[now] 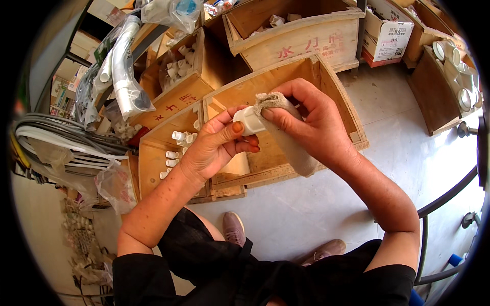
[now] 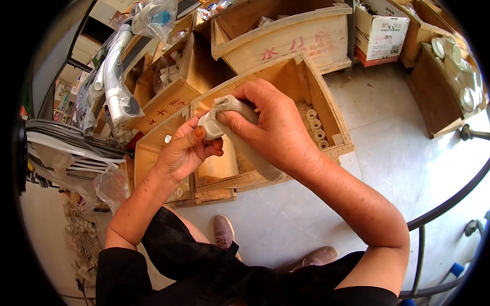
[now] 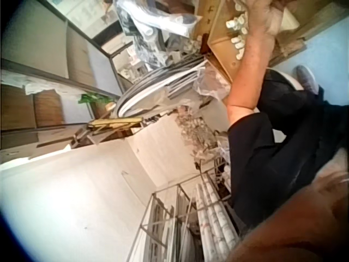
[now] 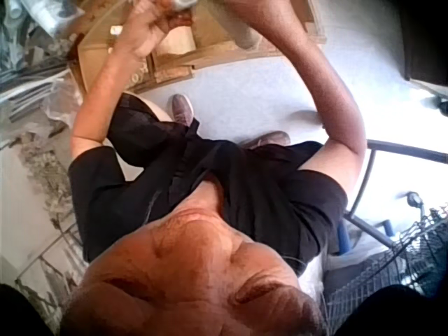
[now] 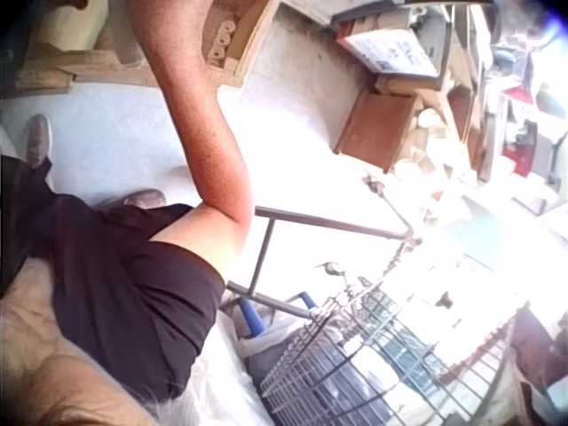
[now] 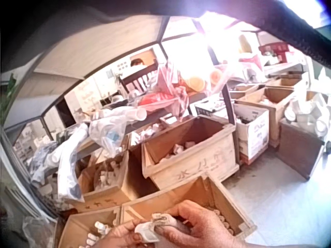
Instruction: The person repeatedly picks up small white plastic pipe fittings from a wooden crate and wipes them with a cloth. They rotate each piece to clean all sides and then place it back into the crate. The process is repeated for multiple fittings throughout the video.
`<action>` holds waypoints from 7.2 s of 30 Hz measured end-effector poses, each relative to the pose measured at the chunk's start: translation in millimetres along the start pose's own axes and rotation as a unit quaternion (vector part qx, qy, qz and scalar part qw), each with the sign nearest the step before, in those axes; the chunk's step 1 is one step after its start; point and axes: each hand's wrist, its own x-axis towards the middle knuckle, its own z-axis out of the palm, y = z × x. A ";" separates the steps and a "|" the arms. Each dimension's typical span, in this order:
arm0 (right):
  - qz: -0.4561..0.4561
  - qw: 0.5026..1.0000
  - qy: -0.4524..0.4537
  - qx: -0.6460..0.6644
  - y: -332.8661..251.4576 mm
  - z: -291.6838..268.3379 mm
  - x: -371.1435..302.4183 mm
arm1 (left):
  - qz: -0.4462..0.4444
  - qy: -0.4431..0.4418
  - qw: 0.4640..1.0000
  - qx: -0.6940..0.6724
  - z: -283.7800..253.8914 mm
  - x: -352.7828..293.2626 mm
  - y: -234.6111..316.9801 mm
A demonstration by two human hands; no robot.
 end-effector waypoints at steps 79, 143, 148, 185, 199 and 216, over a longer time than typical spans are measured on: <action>0.303 0.938 -0.031 0.163 9.1 -22.0 1.9 | 0.025 0.083 0.974 0.210 15.6 -1.0 3.5; -0.031 0.995 -0.079 -0.055 5.7 -13.5 -3.5 | 0.158 0.034 0.880 0.446 28.1 -4.7 0.1; 0.101 0.992 -0.046 0.051 2.8 -6.2 -7.2 | 0.132 0.039 0.909 0.393 27.8 -4.2 -0.4; -0.150 0.976 -0.098 -0.125 2.7 1.0 -17.3 | 0.081 0.064 0.937 0.333 13.3 -3.6 5.5; -0.184 0.955 0.070 -0.222 13.4 -43.8 50.7 | 0.094 0.107 0.944 0.298 2.5 2.7 8.2; 0.020 0.973 -0.134 -0.188 80.7 15.4 -35.8 | 0.094 0.136 0.973 0.160 -39.7 -25.5 77.9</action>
